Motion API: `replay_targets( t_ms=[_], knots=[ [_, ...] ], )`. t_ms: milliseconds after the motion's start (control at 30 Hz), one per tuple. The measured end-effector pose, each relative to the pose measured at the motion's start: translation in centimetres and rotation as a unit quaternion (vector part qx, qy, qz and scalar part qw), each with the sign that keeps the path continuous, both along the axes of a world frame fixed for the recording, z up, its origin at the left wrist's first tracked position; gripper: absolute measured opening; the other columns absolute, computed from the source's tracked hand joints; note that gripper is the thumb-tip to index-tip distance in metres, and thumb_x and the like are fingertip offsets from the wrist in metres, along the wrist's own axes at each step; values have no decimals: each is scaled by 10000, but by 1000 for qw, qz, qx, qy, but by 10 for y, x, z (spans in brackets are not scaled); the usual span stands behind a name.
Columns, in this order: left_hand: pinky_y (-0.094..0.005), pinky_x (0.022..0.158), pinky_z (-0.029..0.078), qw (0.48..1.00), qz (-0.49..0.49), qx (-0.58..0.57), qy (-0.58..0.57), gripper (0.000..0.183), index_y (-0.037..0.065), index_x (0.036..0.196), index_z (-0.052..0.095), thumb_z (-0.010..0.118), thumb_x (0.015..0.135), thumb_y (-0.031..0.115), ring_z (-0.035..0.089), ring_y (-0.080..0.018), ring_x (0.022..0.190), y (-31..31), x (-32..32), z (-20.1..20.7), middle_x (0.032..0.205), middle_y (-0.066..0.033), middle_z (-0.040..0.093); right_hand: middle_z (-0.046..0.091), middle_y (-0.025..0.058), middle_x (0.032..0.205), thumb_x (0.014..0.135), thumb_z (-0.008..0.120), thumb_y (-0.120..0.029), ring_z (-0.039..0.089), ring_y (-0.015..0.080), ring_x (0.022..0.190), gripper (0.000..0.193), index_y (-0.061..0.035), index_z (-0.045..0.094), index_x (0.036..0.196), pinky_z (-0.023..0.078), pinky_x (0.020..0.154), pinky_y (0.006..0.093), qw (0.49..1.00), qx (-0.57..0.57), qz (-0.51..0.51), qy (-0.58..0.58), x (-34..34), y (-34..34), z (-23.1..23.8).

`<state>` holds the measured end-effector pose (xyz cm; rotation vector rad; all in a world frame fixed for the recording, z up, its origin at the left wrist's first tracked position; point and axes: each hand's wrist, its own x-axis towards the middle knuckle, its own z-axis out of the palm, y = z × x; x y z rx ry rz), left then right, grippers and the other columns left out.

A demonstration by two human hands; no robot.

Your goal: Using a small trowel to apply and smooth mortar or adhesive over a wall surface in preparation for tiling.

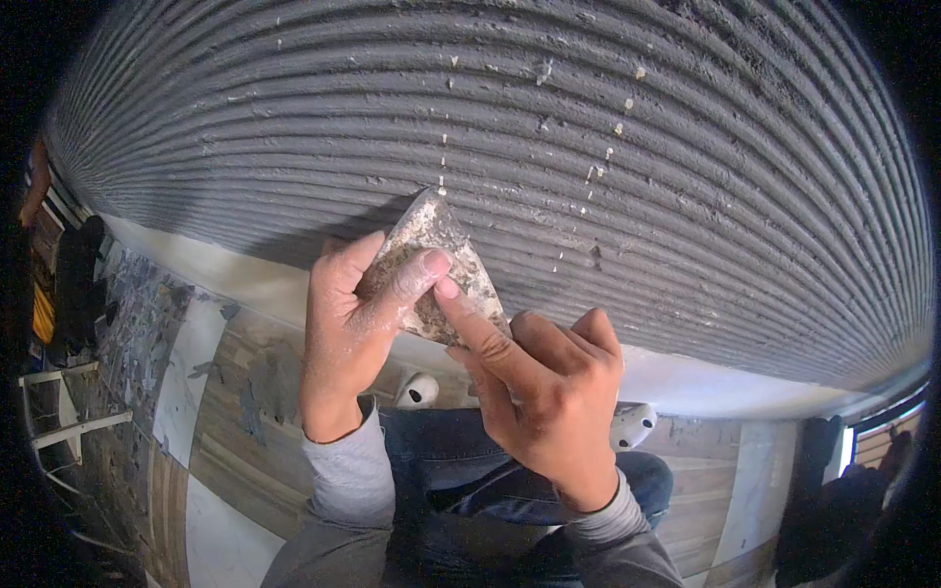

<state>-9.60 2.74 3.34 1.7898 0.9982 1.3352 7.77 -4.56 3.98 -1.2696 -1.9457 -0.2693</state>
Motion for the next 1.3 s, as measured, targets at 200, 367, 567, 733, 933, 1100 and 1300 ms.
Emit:
replay_targets(
  t_ms=[200, 367, 567, 733, 933, 1100, 1300],
  knots=[
    [-212, 491, 341, 1000, 3, 0, 10, 228, -3, 890, 700, 715, 949, 216, 460, -9, 593, -1, 8, 1, 663, 54, 583, 420, -47, 594, 725, 809, -168, 337, 151, 524, 543, -268, 728, 1253, 259, 592, 322, 998, 0, -6, -64, 12, 2, 13],
    [-305, 623, 321, 997, 27, 22, 74, 241, 83, 906, 731, 655, 974, 302, 485, -144, 537, -12, 12, 12, 594, 2, 573, 446, -48, 580, 725, 812, -192, 345, 144, 508, 496, -265, 750, 1211, 259, 609, 325, 989, -31, -5, -145, 23, -2, 45],
    [-388, 710, 294, 970, 91, 167, 149, 225, 148, 1001, 741, 586, 1000, 312, 546, -274, 533, -16, 22, 7, 578, -42, 604, 459, -67, 579, 756, 781, -196, 342, 128, 494, 433, -276, 764, 1181, 268, 601, 324, 976, -8, -28, -215, 25, -11, 68],
    [-421, 742, 335, 973, 96, 125, 169, 298, 71, 967, 706, 531, 1024, 306, 591, -320, 553, -19, 28, 0, 592, -82, 610, 485, -72, 577, 769, 769, -197, 348, 126, 491, 385, -293, 777, 1141, 274, 604, 320, 965, -3, -29, -260, 25, -12, 81],
    [-461, 801, 350, 973, 89, 82, 194, 268, 19, 1077, 646, 467, 1032, 214, 616, -341, 759, -27, 30, 9, 803, -124, 663, 512, -59, 572, 780, 767, -233, 368, 125, 484, 352, -296, 781, 1126, 287, 606, 322, 958, -14, -38, -284, 20, -13, 94],
    [-467, 855, 348, 979, 70, 67, 180, 312, 19, 1082, 646, 429, 1050, 240, 627, -341, 769, -28, 43, 16, 789, -128, 676, 527, -43, 578, 772, 778, -241, 382, 138, 496, 394, -282, 767, 1163, 299, 623, 324, 948, -20, -52, -314, 28, -13, 101],
    [-523, 813, 373, 965, 145, 139, 169, 311, 24, 1030, 642, 458, 1049, 273, 617, -395, 715, -24, 37, -6, 727, -122, 656, 582, -38, 662, 715, 827, -266, 487, 140, 581, 428, -196, 772, 1134, 316, 661, 330, 972, 24, 16, -231, 31, -3, 94]
  ],
)
